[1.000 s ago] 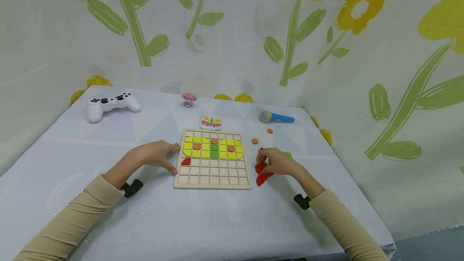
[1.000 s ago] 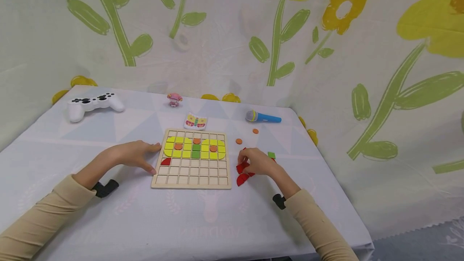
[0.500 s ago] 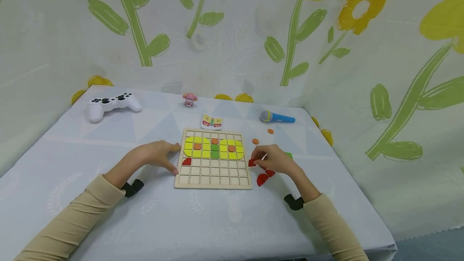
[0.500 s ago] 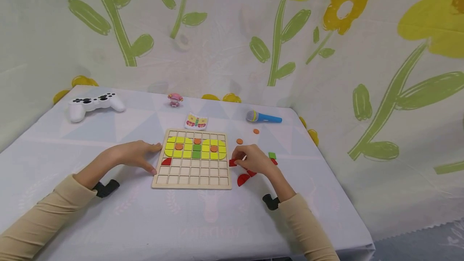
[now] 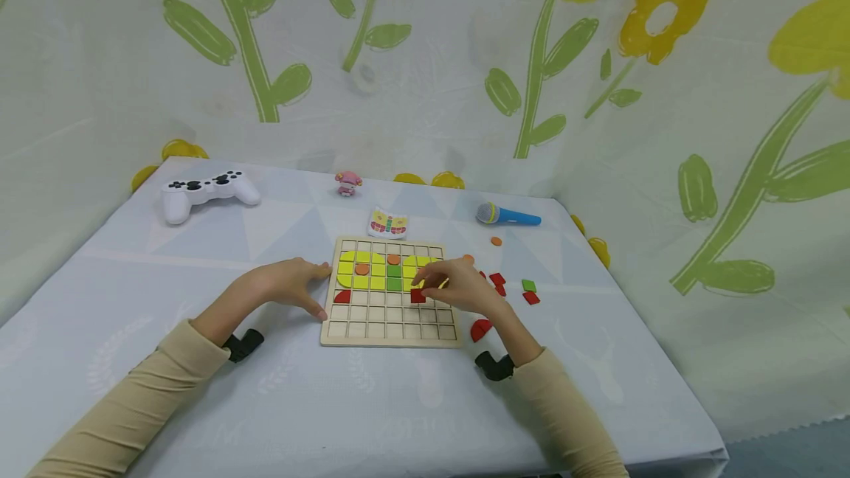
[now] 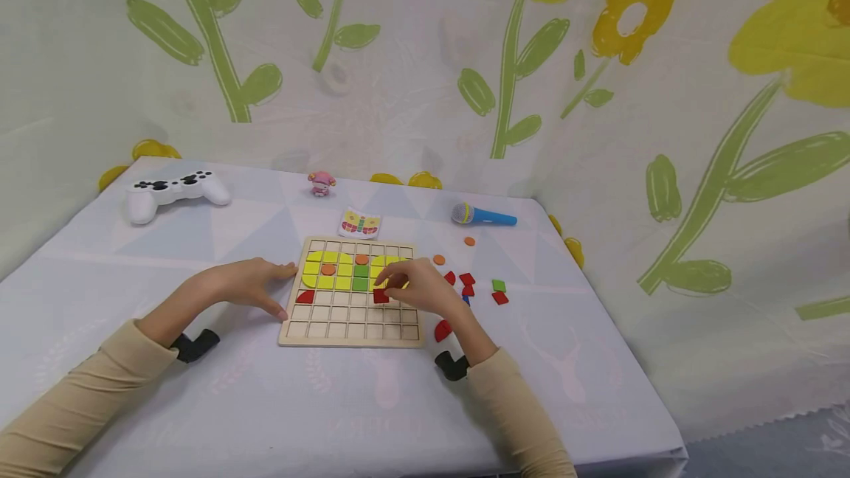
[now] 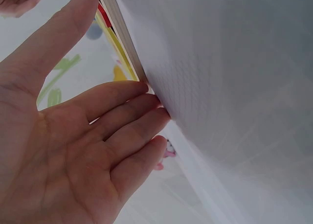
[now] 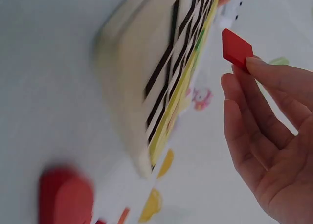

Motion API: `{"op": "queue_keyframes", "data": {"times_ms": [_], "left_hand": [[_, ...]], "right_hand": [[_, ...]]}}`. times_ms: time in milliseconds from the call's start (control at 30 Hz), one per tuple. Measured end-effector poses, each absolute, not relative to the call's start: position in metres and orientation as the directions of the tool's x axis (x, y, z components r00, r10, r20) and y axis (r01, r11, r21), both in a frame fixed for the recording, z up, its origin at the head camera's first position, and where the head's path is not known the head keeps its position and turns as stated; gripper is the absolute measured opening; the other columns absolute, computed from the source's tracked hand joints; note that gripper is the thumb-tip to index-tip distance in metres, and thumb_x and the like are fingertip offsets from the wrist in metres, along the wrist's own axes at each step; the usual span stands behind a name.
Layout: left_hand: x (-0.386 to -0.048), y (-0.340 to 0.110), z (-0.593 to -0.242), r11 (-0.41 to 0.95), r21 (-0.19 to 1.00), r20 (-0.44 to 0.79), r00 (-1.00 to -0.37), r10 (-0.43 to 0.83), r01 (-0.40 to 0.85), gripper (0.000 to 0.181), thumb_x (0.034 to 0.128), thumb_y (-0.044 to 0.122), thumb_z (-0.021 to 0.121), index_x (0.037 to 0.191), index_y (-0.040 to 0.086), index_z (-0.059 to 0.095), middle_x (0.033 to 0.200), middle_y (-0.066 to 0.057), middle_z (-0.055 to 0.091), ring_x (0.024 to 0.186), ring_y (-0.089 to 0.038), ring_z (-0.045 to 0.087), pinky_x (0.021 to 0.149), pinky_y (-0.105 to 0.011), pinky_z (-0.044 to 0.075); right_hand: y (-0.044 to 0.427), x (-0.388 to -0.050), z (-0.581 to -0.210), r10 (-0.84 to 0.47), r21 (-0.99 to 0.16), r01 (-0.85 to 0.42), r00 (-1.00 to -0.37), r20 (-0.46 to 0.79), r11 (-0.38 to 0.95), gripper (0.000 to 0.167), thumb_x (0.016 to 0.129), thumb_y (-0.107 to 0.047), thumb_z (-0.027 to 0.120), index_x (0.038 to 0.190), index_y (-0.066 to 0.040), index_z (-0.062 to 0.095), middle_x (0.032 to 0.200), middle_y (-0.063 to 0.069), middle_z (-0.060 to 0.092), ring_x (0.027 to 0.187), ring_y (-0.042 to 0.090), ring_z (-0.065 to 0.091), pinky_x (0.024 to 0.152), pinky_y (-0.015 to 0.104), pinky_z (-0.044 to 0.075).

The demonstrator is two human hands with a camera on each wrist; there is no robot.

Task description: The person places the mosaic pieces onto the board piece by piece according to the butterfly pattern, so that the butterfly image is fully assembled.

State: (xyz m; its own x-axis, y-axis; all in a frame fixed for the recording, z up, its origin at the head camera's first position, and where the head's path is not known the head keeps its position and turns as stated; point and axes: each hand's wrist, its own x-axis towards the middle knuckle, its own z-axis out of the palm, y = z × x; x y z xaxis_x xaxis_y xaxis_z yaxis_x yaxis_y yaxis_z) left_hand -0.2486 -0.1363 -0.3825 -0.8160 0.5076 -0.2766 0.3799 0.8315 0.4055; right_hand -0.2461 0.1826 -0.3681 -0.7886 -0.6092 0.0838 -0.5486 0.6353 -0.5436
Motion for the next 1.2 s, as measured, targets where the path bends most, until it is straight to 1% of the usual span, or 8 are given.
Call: {"op": "queue_keyframes", "data": {"times_ms": [100, 233, 433, 633, 833, 1200], "left_hand": [[-0.248, -0.136, -0.382, 0.832, 0.407, -0.279, -0.817, 0.506, 0.377, 0.096, 0.0722, 0.046, 0.082, 0.143, -0.003, 0.041, 0.147, -0.023, 0.038, 0.134, -0.044, 0.034, 0.104, -0.058, 0.033], [-0.248, -0.135, -0.383, 0.836, 0.404, -0.283, -0.819, 0.500, 0.371, 0.096, 0.0721, 0.046, 0.082, 0.144, -0.003, 0.040, 0.148, -0.023, 0.038, 0.134, -0.044, 0.034, 0.104, -0.058, 0.034], [-0.250, -0.136, -0.383, 0.838, 0.403, -0.285, -0.820, 0.496, 0.367, 0.097, 0.0720, 0.047, 0.082, 0.144, -0.003, 0.040, 0.148, -0.024, 0.038, 0.135, -0.044, 0.034, 0.104, -0.058, 0.033], [-0.251, -0.136, -0.383, 0.839, 0.403, -0.289, -0.819, 0.496, 0.366, 0.097, 0.0719, 0.048, 0.081, 0.144, -0.003, 0.040, 0.147, -0.024, 0.038, 0.134, -0.044, 0.034, 0.105, -0.058, 0.033], [-0.251, -0.136, -0.382, 0.833, 0.408, -0.285, -0.815, 0.505, 0.373, 0.096, 0.0723, 0.047, 0.081, 0.143, -0.004, 0.040, 0.148, -0.024, 0.038, 0.135, -0.044, 0.034, 0.106, -0.058, 0.032], [-0.250, -0.136, -0.382, 0.832, 0.415, -0.284, -0.816, 0.503, 0.368, 0.096, 0.0724, 0.046, 0.082, 0.143, -0.004, 0.040, 0.147, -0.024, 0.038, 0.135, -0.045, 0.033, 0.106, -0.059, 0.031]], "right_hand": [[0.169, -0.245, -0.368, -0.627, -0.547, -0.566, -0.773, 0.092, 0.617, 0.013, 0.088, -0.007, 0.070, 0.101, -0.011, 0.073, 0.088, -0.004, 0.069, 0.076, 0.009, 0.062, 0.069, 0.022, 0.053], [0.151, -0.245, -0.368, -0.640, -0.561, -0.576, -0.761, 0.103, 0.594, 0.011, 0.088, -0.006, 0.070, 0.098, -0.009, 0.074, 0.087, -0.003, 0.070, 0.073, 0.008, 0.061, 0.069, 0.021, 0.053], [0.125, -0.249, -0.369, -0.634, -0.571, -0.554, -0.769, 0.074, 0.605, 0.011, 0.087, -0.006, 0.071, 0.098, -0.009, 0.075, 0.087, -0.002, 0.070, 0.072, 0.008, 0.061, 0.069, 0.020, 0.052], [0.104, -0.256, -0.371, -0.656, -0.559, -0.551, -0.755, 0.017, 0.620, 0.009, 0.087, -0.005, 0.071, 0.095, -0.009, 0.074, 0.084, -0.003, 0.069, 0.075, 0.008, 0.062, 0.070, 0.018, 0.052], [0.092, -0.260, -0.373, -0.650, -0.559, -0.520, -0.758, -0.046, 0.646, 0.009, 0.087, -0.004, 0.070, 0.093, -0.010, 0.073, 0.084, -0.002, 0.068, 0.075, 0.008, 0.062, 0.068, 0.018, 0.052], [0.087, -0.257, -0.372, -0.627, -0.531, -0.502, -0.775, -0.074, 0.683, 0.009, 0.085, -0.006, 0.074, 0.093, -0.008, 0.075, 0.088, -0.002, 0.070, 0.079, 0.008, 0.063, 0.069, 0.015, 0.051]]}}
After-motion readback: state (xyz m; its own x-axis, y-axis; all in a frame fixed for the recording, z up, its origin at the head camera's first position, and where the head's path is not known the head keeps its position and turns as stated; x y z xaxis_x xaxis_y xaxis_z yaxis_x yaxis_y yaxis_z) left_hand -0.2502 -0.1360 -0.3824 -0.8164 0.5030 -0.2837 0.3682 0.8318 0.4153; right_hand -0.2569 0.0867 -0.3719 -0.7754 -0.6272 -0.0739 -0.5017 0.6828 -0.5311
